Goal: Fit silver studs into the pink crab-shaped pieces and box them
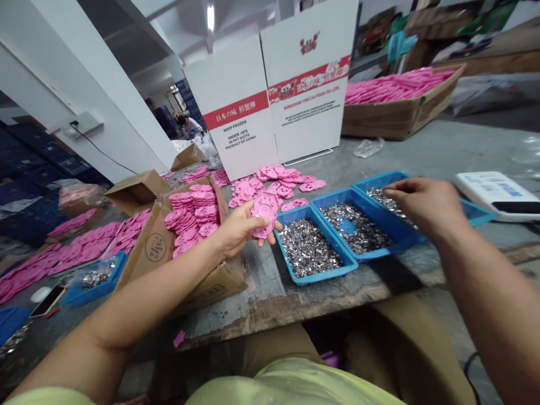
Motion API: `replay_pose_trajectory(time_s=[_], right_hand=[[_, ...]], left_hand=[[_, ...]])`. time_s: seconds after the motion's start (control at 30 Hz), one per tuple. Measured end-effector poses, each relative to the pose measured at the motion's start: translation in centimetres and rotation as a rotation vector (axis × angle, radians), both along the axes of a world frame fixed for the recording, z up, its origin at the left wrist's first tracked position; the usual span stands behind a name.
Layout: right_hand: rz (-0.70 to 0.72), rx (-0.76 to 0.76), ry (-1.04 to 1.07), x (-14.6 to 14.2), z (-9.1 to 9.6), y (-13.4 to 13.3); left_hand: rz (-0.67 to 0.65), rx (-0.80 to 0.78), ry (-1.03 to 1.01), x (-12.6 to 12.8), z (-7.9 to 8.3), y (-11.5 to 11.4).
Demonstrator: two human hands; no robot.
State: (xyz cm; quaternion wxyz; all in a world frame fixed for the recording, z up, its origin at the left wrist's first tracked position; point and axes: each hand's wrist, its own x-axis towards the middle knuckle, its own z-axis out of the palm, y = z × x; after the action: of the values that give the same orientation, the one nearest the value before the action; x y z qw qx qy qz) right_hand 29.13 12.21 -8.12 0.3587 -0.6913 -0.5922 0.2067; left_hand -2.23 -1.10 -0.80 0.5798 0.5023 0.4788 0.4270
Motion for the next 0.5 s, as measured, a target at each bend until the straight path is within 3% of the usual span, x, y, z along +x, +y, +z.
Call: replay_pose_trajectory(time_s=[0.07,0.13,0.23,0.3,0.37,0.5], right_hand=[[0.070,-0.100,0.331,-2.9,1.5,-2.0],[0.277,-0.128,0.498,-6.3,2.6,-4.2],[0.627,-0.118,0.602,-10.5,3.2,-6.5],[0.774,-0.051,0.597,-12.6,3.0,-7.2],[0.837,0.044,0.554,-13.9,2.7,-7.5],[0.824,0.186,0.438,-14.9,2.5,-7.7]], left_hand=[[0.008,-0.011,-0.006,0.0,0.0,0.1],[0.041,-0.024,0.001,0.0,0.0,0.1],[0.122,-0.030,0.024,0.1,-0.1,0.1],[0.163,-0.022,0.051,0.2,-0.1,0.0],[0.187,0.003,0.075,0.3,-0.2,0.0],[0.236,0.027,0.090,0.3,-0.2,0.0]])
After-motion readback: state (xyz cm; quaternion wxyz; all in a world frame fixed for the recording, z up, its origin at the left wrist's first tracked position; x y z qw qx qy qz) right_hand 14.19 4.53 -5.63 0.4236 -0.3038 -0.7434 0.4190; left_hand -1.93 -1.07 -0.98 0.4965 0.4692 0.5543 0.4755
